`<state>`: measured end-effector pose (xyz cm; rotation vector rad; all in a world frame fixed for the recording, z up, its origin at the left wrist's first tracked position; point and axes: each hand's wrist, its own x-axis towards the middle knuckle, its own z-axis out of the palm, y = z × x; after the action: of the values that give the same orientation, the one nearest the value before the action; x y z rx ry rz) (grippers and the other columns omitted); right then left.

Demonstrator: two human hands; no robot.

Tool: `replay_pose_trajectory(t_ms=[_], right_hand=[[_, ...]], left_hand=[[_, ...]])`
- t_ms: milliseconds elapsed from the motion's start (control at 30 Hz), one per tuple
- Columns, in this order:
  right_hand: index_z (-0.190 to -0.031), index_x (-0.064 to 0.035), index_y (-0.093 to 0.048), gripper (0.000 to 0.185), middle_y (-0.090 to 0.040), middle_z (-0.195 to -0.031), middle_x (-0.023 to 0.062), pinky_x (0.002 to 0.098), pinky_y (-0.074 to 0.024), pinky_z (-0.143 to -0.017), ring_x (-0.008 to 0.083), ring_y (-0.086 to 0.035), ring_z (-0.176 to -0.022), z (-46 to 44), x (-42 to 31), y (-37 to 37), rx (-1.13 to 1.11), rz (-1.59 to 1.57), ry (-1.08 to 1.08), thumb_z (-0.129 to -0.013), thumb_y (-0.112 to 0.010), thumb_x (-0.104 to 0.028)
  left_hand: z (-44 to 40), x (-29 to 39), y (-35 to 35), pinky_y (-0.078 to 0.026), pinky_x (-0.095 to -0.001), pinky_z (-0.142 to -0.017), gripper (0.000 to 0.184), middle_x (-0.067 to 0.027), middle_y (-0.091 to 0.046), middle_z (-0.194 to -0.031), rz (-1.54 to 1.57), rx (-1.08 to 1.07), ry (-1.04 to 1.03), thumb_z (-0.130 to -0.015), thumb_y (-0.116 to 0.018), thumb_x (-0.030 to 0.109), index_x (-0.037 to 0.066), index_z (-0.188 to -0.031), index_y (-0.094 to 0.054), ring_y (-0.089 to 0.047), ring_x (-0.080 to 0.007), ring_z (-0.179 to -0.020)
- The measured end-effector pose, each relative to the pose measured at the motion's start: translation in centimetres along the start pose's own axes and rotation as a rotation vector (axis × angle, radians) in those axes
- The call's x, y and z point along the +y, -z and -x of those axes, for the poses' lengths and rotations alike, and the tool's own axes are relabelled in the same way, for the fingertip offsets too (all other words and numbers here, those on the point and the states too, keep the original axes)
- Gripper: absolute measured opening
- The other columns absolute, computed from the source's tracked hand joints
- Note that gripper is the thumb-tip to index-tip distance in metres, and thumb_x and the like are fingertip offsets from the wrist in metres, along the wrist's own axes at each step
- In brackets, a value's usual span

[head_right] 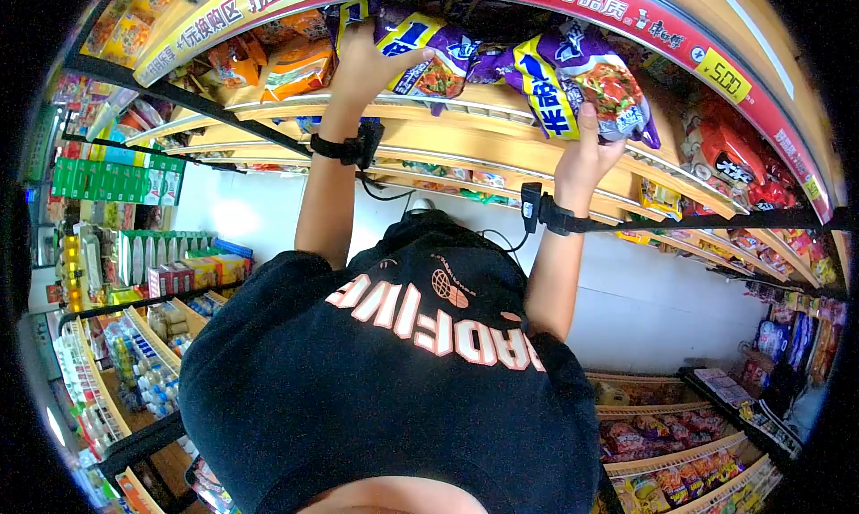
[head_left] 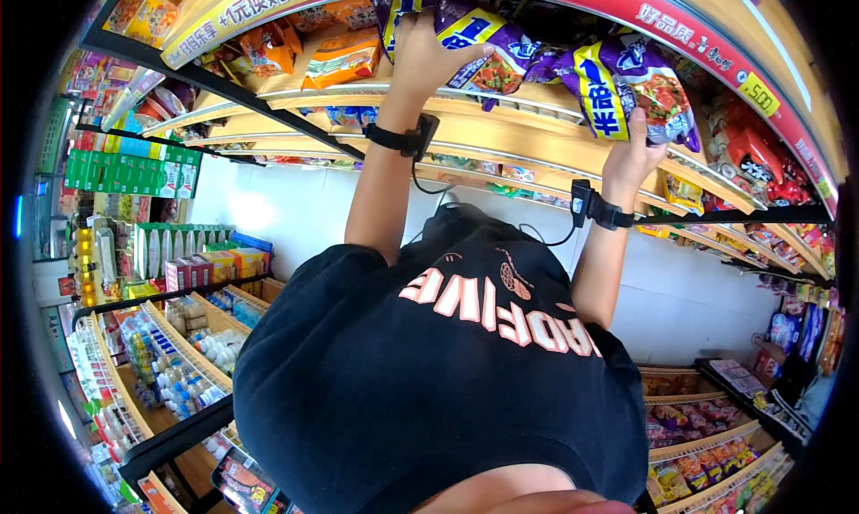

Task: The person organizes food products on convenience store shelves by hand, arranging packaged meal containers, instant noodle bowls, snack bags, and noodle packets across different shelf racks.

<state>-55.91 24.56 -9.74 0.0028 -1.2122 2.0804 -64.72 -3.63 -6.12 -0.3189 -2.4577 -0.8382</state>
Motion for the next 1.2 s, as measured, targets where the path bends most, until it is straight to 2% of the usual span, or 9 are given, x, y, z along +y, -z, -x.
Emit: replay_pose_trajectory(t_ms=[100,233,433,600,633,767,1033,1100,1200], right_hand=[[-0.130,-0.0004,-0.047,0.054,-0.058,-0.125,0.0110,0.0365,-0.0432,-0.099,0.0215,-0.058,-0.112,0.4,0.2,-0.2,0.012,-0.050,0.013,-0.085,-0.074,-0.011],[-0.130,-0.0004,-0.047,0.053,-0.057,-0.125,0.0109,0.0360,-0.0441,-0.098,0.0215,-0.058,-0.111,0.1,-0.3,-0.1,-0.021,-0.129,0.028,-0.084,-0.074,-0.009],[-0.125,0.0025,-0.053,0.048,-0.063,-0.118,0.0104,0.0322,-0.0433,-0.096,0.0185,-0.060,-0.107,-1.0,-1.5,-3.0,-0.202,0.099,0.143,-0.082,-0.075,-0.004],[-0.127,0.0012,-0.051,0.052,-0.061,-0.120,0.0097,0.0318,-0.0416,-0.099,0.0171,-0.059,-0.107,0.4,-0.4,-5.2,-0.345,0.045,-0.013,-0.081,-0.076,-0.006],[-0.128,0.0007,-0.050,0.052,-0.061,-0.121,0.0091,0.0313,-0.0413,-0.099,0.0165,-0.058,-0.108,0.9,-0.3,-5.9,-0.341,0.034,-0.059,-0.082,-0.075,-0.007],[-0.124,-0.0002,-0.053,0.049,-0.063,-0.115,0.0076,0.0289,-0.0427,-0.095,0.0147,-0.059,-0.103,2.0,0.2,-8.3,-0.413,0.102,-0.097,-0.083,-0.077,-0.013],[-0.114,-0.0003,-0.055,0.045,-0.064,-0.108,0.0076,0.0281,-0.0454,-0.089,0.0132,-0.060,-0.097,3.7,2.1,-13.1,-0.499,0.137,-0.066,-0.083,-0.079,-0.023],[-0.114,-0.0007,-0.055,0.044,-0.064,-0.109,0.0071,0.0278,-0.0456,-0.089,0.0129,-0.059,-0.097,3.7,3.2,-13.1,-0.419,0.119,-0.120,-0.083,-0.079,-0.022],[-0.117,0.0006,-0.054,0.044,-0.063,-0.113,0.0081,0.0288,-0.0446,-0.092,0.0128,-0.059,-0.099,3.5,4.0,-12.1,-0.408,0.154,-0.129,-0.085,-0.076,-0.020]], left_hand=[[0.4,-0.7,1.3,-0.047,-0.0432,-0.091,0.084,-0.0234,-0.061,-0.109,0.265,-0.055,0.002,-0.060,-0.088,0.050,-0.005,-0.115,-0.057,-0.056,-0.0353,-0.106],[2.5,1.0,5.1,-0.053,-0.0309,-0.077,0.060,-0.0126,-0.067,-0.103,0.420,-0.161,0.174,-0.068,-0.088,0.023,0.001,-0.112,-0.054,-0.066,-0.0181,-0.088],[3.9,0.4,7.9,-0.054,-0.0279,-0.080,0.050,-0.0104,-0.065,-0.105,0.706,0.214,0.151,-0.078,-0.078,0.002,0.001,-0.116,-0.045,-0.066,-0.0154,-0.092],[2.8,-1.9,5.9,-0.053,-0.0315,-0.085,0.050,-0.0112,-0.064,-0.108,0.783,0.283,0.135,-0.083,-0.075,0.011,-0.001,-0.120,-0.042,-0.063,-0.0179,-0.097],[2.5,-6.2,2.6,-0.052,-0.0378,-0.084,0.048,-0.0144,-0.065,-0.105,0.207,0.478,0.040,-0.086,-0.074,0.019,-0.003,-0.118,-0.046,-0.064,-0.0236,-0.096],[1.9,-4.8,1.9,-0.049,-0.0435,-0.078,0.036,-0.0207,-0.065,-0.099,0.218,0.152,0.090,-0.089,-0.069,0.020,-0.003,-0.111,-0.054,-0.065,-0.0352,-0.093],[0.4,-6.4,-0.4,-0.043,-0.0296,-0.057,0.008,-0.0101,-0.060,-0.080,0.469,0.435,0.162,-0.088,-0.059,0.001,-0.002,-0.094,-0.054,-0.055,-0.0147,-0.065],[1.0,-5.8,0.7,-0.046,-0.0279,-0.063,0.010,-0.0102,-0.061,-0.087,0.575,0.344,0.317,-0.087,-0.055,-0.001,-0.002,-0.097,-0.054,-0.058,-0.0131,-0.074],[2.3,-4.6,3.7,-0.049,-0.0291,-0.084,0.025,-0.0145,-0.060,-0.106,0.756,0.541,0.060,-0.087,-0.060,0.004,-0.001,-0.110,-0.054,-0.061,-0.0182,-0.096]])
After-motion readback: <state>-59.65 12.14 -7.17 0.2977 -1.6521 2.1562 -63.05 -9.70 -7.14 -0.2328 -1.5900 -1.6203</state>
